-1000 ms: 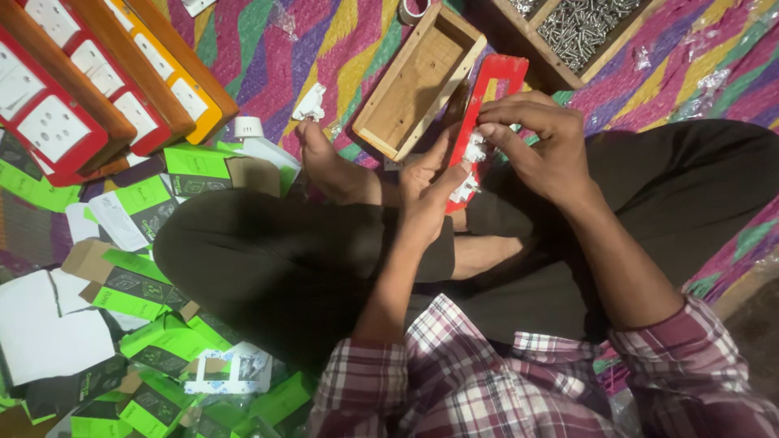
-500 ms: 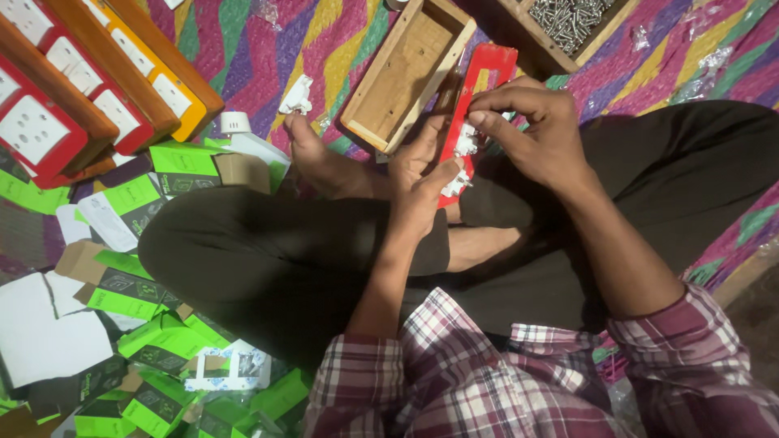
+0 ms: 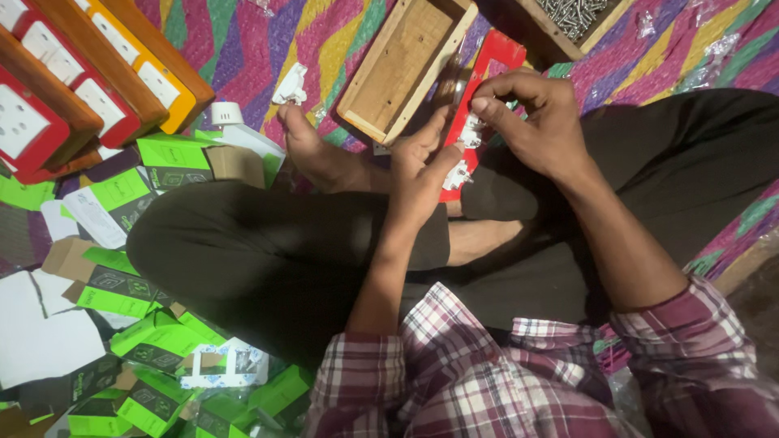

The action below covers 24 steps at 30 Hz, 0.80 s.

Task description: The person assembles electrical sockets by inserting white socket units into a red plastic frame and securing them with screws using a screwdriver. They handle multiple socket units and screws, tightening each one individually.

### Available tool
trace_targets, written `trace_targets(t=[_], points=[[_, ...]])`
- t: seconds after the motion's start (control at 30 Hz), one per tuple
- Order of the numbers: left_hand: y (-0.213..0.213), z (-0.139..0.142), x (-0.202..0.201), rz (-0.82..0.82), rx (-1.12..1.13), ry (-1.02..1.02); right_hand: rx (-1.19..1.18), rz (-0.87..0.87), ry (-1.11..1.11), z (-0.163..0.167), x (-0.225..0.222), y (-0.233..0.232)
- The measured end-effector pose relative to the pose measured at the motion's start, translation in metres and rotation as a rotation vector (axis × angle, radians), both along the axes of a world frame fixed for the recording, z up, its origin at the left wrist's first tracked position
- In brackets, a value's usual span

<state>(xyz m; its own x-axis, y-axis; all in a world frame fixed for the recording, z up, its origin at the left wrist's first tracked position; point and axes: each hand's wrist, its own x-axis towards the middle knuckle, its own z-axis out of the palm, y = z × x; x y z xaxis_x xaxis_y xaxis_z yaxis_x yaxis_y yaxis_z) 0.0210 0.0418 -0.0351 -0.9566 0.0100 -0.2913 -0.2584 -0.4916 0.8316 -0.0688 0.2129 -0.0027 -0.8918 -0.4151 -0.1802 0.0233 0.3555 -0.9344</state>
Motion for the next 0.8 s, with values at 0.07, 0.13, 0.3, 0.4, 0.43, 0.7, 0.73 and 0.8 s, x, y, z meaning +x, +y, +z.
trace_targets(t=[0.07, 0.13, 0.3, 0.4, 0.43, 0.7, 0.73, 0.8], points=[[0.0, -0.002, 0.0, 0.003, -0.007, 0.009, 0.0, -0.016, -0.009, 0.0, 0.0, 0.0], [0.0, -0.002, -0.001, 0.011, 0.016, 0.021, 0.014, -0.01, 0.027, 0.0, 0.001, 0.001], [-0.003, 0.004, -0.002, -0.035, 0.028, 0.004, 0.076, 0.006, 0.094, 0.0, 0.0, 0.003], [-0.003, 0.01, -0.003, -0.015, -0.013, -0.017, 0.048, 0.001, 0.037, -0.002, -0.001, 0.003], [-0.002, 0.012, -0.003, -0.009, -0.027, -0.027, 0.026, 0.015, 0.046, -0.002, -0.001, 0.003], [-0.009, 0.017, -0.007, -0.106, -0.01, 0.014, -0.003, -0.017, -0.033, -0.002, -0.001, 0.007], [-0.009, 0.017, -0.008, -0.114, -0.038, 0.006, -0.008, 0.006, -0.006, -0.002, -0.001, 0.007], [-0.008, 0.017, -0.008, -0.096, 0.025, -0.028, -0.016, 0.049, 0.048, -0.003, -0.002, 0.006]])
